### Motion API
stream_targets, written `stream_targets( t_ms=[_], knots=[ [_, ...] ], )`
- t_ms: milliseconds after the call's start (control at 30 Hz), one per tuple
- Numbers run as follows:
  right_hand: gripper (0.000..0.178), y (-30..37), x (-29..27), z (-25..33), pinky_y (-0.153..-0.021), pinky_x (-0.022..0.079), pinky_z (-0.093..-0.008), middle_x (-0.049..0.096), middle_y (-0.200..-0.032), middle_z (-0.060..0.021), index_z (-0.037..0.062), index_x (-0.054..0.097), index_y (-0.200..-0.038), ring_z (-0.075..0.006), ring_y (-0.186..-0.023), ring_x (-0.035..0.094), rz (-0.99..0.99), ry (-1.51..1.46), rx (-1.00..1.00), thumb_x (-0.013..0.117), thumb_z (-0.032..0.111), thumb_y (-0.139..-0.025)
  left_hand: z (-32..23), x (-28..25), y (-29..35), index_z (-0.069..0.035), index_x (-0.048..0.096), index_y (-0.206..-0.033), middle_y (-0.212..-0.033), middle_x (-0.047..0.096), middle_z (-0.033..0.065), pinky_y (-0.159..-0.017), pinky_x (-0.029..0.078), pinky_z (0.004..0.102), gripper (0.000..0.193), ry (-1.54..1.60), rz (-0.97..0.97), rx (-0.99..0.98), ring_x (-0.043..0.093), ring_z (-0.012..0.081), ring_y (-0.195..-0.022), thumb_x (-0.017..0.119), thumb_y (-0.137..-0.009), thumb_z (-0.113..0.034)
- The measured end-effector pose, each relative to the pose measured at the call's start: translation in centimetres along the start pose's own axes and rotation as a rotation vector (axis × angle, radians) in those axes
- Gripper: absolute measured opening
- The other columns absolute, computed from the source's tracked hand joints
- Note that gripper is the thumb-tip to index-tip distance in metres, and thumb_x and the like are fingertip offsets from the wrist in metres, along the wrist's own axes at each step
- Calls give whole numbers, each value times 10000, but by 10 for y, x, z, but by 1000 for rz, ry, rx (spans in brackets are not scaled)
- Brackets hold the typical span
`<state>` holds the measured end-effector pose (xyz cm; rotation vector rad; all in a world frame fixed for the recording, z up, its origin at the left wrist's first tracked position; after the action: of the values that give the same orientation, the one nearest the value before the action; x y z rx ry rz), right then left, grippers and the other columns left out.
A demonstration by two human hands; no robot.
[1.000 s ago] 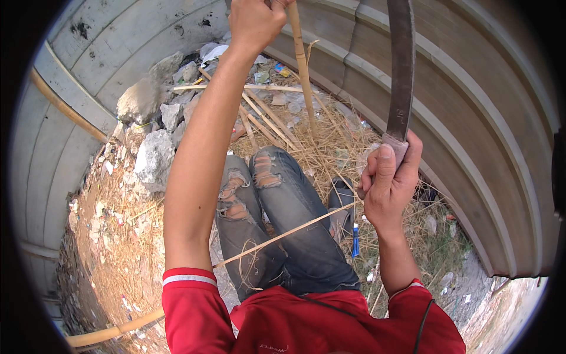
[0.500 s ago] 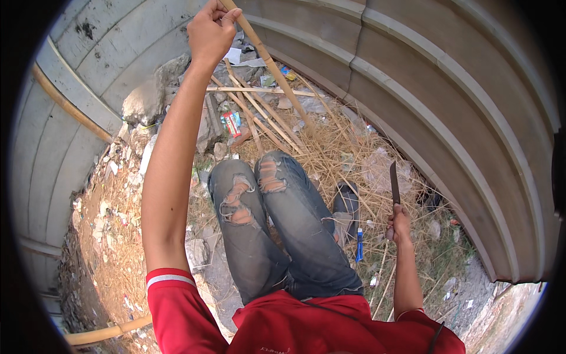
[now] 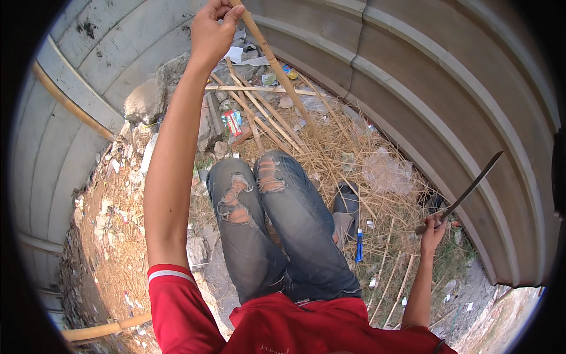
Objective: The person sits on the ground and uses a utility knife to shave thin strips from a bamboo stick. They hold the stick against their legs and scrape the blade along its length to remove the outer layer. The person then switches to a machete to split the bamboo stick lengthwise.
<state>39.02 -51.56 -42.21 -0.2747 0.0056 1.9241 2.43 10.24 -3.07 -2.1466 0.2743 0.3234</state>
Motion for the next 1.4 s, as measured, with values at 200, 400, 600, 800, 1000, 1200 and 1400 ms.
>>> stream_targets(
  t_ms=[200, 400, 600, 800, 1000, 1200, 1400],
  knots=[
    [204, -4, 141, 171, -858, 527, -362, 582, -945, -60, 46, 496, -1244, -147, -824, 610, 243, -480, -157, 551, 84, -1052, -23, 16, 5, -25, 673, -1186, -1011, 756, 60, -751, 560, 273, 225, 167, 156, -10, 710, 131, -881, 704, -1009, -161],
    [525, 20, 186, 314, -430, 398, -216, 559, -766, -41, 27, 384, -1550, -46, -476, 456, 391, -416, -133, 557, 119, -1063, -65, 33, 15, 13, 685, -1148, -996, 748, 68, -772, 577, 262, 193, 137, 160, 32, 711, 130, -858, 710, -996, -104],
    [620, 53, 185, 372, -398, 366, -189, 584, -782, -56, 100, 262, -1649, -30, -466, 453, 279, -594, -304, 521, 209, -1097, -59, 36, 22, 11, 695, -1135, -961, 746, 55, -778, 580, 261, 173, 231, 168, 61, 710, 125, -856, 703, -1000, -98],
    [578, 82, 222, 286, -426, 378, -210, 557, -762, -3, 133, 340, -1636, -33, -483, 445, 824, -129, -15, 530, 189, -1093, -71, 51, 21, 1, 694, -1101, -962, 746, 47, -767, 573, 260, 145, 286, 220, 68, 713, 124, -862, 701, -1000, -103],
    [570, 68, 203, 339, -432, 379, -205, 556, -751, 7, 103, 342, -1631, -33, -484, 458, 548, -333, -66, 524, 178, -1095, -66, 37, 26, -1, 702, -1098, -956, 746, 29, -744, 544, 249, 138, 233, 184, 76, 696, 99, -856, 700, -994, -93],
    [569, 89, 200, 347, -445, 406, -228, 563, -754, -9, 78, 339, -1627, -47, -514, 489, 459, -390, -381, 518, 167, -1094, -82, 39, 27, -7, 716, -1100, -918, 720, -5, -673, 465, 219, 154, 90, 80, 111, 595, 51, -773, 715, -985, -110],
    [554, 85, 259, 138, -450, 424, -278, 540, -773, -17, 157, 424, -1601, -92, -527, 456, 873, 134, 417, 568, 169, -1067, -76, 37, 34, -32, 717, -1046, -848, 703, -13, -598, 423, 219, 131, 35, 47, 140, 531, 42, -659, 734, -967, -136]
  ],
)
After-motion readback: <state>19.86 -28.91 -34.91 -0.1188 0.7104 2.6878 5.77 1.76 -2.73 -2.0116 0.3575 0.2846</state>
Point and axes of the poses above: each hand's wrist, its own y-axis away from the middle knuckle, its own x-axis out of the palm, z = x × y, the point moved 7 cm from there along -y, towards the middle knuckle
